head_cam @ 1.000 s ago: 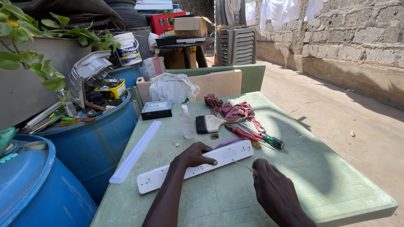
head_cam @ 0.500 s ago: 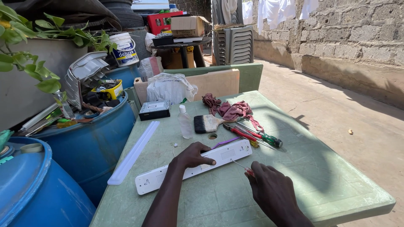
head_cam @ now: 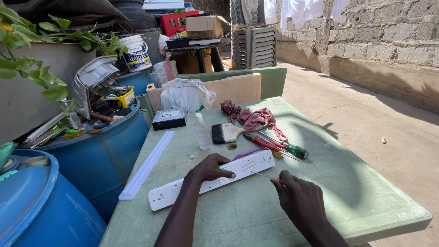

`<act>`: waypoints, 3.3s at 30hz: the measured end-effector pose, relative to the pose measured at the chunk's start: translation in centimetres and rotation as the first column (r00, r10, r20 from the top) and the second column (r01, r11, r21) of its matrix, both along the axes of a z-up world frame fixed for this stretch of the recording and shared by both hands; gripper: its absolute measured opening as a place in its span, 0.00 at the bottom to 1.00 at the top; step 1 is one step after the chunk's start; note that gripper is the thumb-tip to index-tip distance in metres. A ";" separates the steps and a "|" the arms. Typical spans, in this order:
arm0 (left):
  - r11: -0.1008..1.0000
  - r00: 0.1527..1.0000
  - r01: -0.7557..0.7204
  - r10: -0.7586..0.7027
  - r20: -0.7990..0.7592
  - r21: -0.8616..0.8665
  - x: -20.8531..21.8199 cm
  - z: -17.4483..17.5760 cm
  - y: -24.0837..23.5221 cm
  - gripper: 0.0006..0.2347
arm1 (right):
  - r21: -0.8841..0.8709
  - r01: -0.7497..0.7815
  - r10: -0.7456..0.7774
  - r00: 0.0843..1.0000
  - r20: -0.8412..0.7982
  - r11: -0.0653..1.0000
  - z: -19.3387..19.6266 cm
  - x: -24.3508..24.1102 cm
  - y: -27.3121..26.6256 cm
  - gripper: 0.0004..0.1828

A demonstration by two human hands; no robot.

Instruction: Disassembling and reassembling a white plastic LED light fixture using a manual screwdriver.

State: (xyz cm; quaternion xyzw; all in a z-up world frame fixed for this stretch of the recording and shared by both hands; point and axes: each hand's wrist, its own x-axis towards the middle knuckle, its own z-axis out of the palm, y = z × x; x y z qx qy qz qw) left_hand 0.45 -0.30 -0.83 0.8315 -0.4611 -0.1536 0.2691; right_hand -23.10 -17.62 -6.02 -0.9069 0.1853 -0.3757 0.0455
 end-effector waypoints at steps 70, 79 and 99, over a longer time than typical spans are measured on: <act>0.998 0.996 -0.027 0.031 -0.081 0.058 -1.2 2.0 0.1 0.29 | 0.087 -0.113 0.106 0.991 0.081 0.990 4.1 0.5 -4.9 0.12; 0.996 0.987 -0.056 0.044 -0.154 -0.075 -2.2 1.6 0.2 0.27 | 0.107 0.030 -0.005 0.974 -0.226 0.994 8.0 -1.8 -3.2 0.14; 0.998 0.997 0.054 -0.055 -0.048 -0.011 -0.7 0.9 0.3 0.17 | 0.006 0.148 -0.147 0.985 -0.085 0.989 2.2 0.2 -6.4 0.19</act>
